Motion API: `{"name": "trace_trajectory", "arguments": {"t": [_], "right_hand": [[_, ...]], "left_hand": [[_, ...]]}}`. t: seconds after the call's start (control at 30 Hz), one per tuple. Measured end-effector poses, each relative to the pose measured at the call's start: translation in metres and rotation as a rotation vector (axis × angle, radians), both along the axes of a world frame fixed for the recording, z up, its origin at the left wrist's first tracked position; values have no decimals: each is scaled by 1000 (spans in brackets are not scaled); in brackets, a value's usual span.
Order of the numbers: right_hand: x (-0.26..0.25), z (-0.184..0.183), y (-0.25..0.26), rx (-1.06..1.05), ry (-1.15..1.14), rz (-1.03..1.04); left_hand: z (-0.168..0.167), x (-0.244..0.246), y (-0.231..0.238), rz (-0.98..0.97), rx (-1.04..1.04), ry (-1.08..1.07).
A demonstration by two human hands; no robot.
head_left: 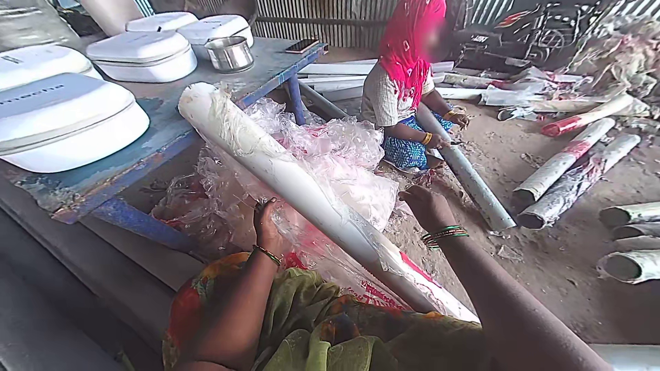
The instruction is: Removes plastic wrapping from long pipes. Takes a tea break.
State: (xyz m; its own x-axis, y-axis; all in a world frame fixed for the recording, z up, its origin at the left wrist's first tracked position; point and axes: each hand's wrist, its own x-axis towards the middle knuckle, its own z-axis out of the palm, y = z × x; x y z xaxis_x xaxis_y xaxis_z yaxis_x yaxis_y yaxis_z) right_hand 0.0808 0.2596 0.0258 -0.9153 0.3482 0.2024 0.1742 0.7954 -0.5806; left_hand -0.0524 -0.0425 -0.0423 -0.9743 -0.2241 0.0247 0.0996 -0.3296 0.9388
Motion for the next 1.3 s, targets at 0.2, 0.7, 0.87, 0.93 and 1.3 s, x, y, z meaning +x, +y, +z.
{"name": "trace_trajectory", "arguments": {"t": [0.2,0.7,0.87,0.93,1.3], "right_hand": [[-4,-8,-1,-24,-16,-3],[-13,-21,0,-16,58,38],[-12,-19,1,23,-81,16],[-12,-19,1,28,-66,63],[39,5,-90,-53,276,626]], "left_hand": [[-10,0,1,-2,-75,116],[37,-13,-26,222,147,241],[56,10,-21,205,68,384],[59,17,-20,179,46,516],[33,103,35,-628,-259,637]]}}
